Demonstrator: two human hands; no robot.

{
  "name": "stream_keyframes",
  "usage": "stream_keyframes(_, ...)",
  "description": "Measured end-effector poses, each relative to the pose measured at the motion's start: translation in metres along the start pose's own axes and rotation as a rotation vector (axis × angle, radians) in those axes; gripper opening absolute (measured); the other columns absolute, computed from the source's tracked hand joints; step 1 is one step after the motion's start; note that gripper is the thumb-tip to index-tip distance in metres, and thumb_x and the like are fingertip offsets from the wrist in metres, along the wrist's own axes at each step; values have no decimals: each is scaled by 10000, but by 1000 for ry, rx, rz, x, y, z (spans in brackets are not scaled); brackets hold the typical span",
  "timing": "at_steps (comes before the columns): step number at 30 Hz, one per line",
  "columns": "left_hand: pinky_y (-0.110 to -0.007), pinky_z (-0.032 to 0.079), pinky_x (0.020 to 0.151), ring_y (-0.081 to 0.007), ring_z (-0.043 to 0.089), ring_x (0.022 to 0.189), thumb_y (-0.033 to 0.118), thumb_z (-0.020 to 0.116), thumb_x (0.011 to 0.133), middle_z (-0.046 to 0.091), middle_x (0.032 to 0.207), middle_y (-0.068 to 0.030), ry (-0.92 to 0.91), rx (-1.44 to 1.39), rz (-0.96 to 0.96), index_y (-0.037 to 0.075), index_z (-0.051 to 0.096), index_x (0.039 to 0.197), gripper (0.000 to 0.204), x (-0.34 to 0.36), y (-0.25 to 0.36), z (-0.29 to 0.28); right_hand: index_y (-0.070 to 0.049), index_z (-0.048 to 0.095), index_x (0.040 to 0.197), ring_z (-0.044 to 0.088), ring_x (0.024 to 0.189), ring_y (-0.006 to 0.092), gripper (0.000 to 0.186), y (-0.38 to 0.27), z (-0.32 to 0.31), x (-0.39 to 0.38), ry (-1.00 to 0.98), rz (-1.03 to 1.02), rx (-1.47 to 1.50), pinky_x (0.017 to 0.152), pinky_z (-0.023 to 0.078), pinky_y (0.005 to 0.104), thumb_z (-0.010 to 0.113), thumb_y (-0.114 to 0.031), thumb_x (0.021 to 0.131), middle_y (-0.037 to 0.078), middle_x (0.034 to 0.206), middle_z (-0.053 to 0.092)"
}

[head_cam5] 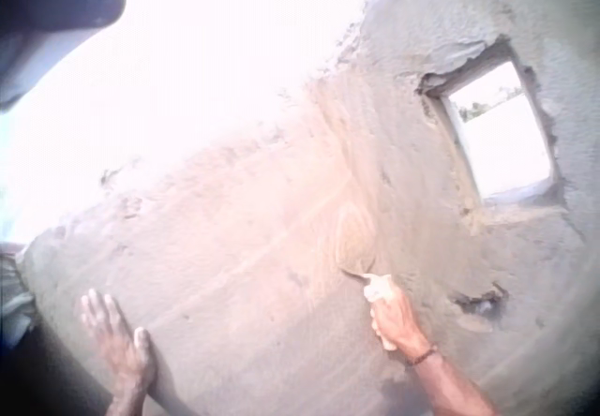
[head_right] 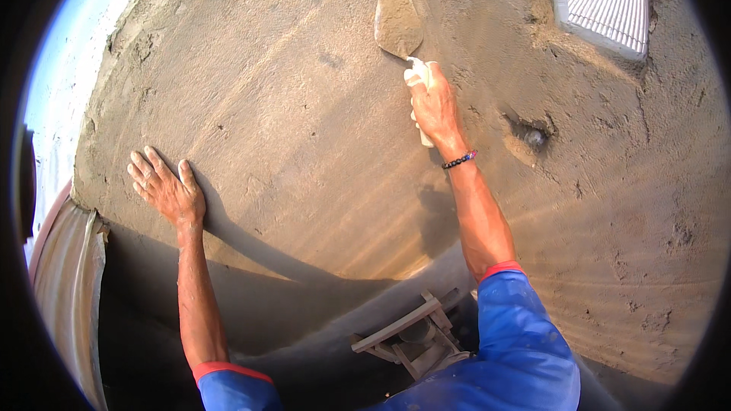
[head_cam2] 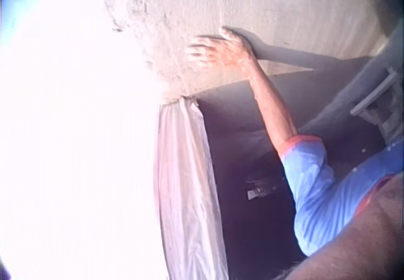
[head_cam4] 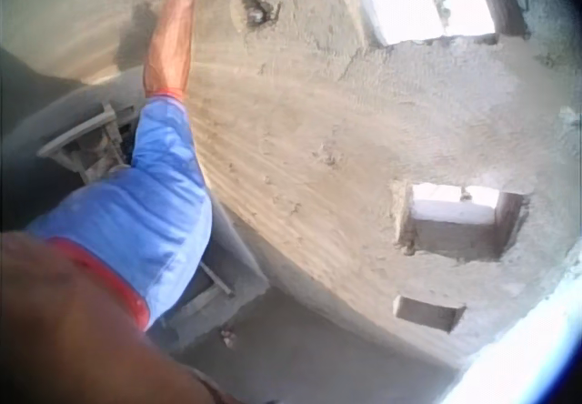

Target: The person applies plaster to a high wall using a trowel while standing on a wooden scaffold, then uses a small container to pour water onto the surface and continues smoothing the plaster by hand and with the trowel.

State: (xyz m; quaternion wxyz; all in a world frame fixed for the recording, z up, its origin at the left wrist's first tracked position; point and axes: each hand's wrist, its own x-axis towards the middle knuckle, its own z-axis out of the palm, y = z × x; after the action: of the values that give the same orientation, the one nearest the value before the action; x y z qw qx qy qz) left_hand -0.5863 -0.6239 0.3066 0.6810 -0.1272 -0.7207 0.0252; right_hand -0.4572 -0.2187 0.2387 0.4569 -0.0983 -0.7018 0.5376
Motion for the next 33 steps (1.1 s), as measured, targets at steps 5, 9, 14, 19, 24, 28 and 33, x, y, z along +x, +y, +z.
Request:
stream_keyframes(5, -499, 14, 1160, -326, 32, 1454, 563, 283, 955, 95, 1573, -135, 0, 23, -10, 107, 188, 1503, 720, 3, -1, -2, -21, 503, 982, 567, 475, 211, 273, -12, 12, 10, -55, -318, -132, 419, 442, 335, 514, -289, 935, 97, 652, 547)
stream_keyframes(9, -483, 10, 1164, -319, 34, 1454, 578, 273, 951, 97, 1572, -134, -32, 40, -29, 85, 209, 1495, 738, 0, 0, -1, -7, 504, 973, 577, 489, 177, 311, -51, 0, 49, 43, -37, 121, 447, 469, 342, 506, -315, 930, 99, 662, 552)
stream_keyframes(14, -481, 14, 1165, -312, 22, 1455, 557, 256, 962, 86, 1574, -130, -31, 35, -25, 89, 209, 1496, 711, 1, 0, -2, 23, 510, 993, 612, 525, 208, 329, -94, 0, 80, -7, -180, -28, 462, 486, 352, 493, -297, 915, 113, 692, 592)
stream_keyframes(19, -472, 5, 1168, -294, 7, 1458, 593, 198, 955, 78, 1578, -111, -34, 53, -30, 111, 212, 1499, 727, -2, -4, 2, 52, 518, 1015, 628, 538, 190, 359, -125, 13, 107, -3, -308, -102, 441, 494, 344, 485, -291, 914, 113, 713, 611)
stream_keyframes(24, -461, -3, 1171, -278, 8, 1460, 608, 181, 949, 78, 1579, -98, -40, 50, -57, 122, 219, 1499, 735, -3, -2, 1, -9, 505, 1043, 540, 488, 146, 357, -167, 20, 141, 54, -304, -32, 412, 484, 316, 538, -331, 893, 66, 694, 543)
stream_keyframes(28, -455, -9, 1173, -268, 6, 1460, 613, 187, 946, 83, 1579, -91, -65, 53, -69, 125, 223, 1498, 738, 0, -1, -2, -1, 509, 1056, 562, 515, 154, 350, -190, 9, 147, 22, -175, 203, 410, 484, 325, 530, -313, 902, 71, 708, 551)
stream_keyframes(33, -453, -10, 1174, -268, 0, 1460, 610, 198, 947, 79, 1580, -89, -60, 53, -69, 124, 223, 1498, 735, 0, -3, -4, -1, 511, 1053, 569, 520, 164, 332, -190, 19, 155, 38, -264, 1, 408, 483, 327, 527, -297, 905, 74, 696, 546)
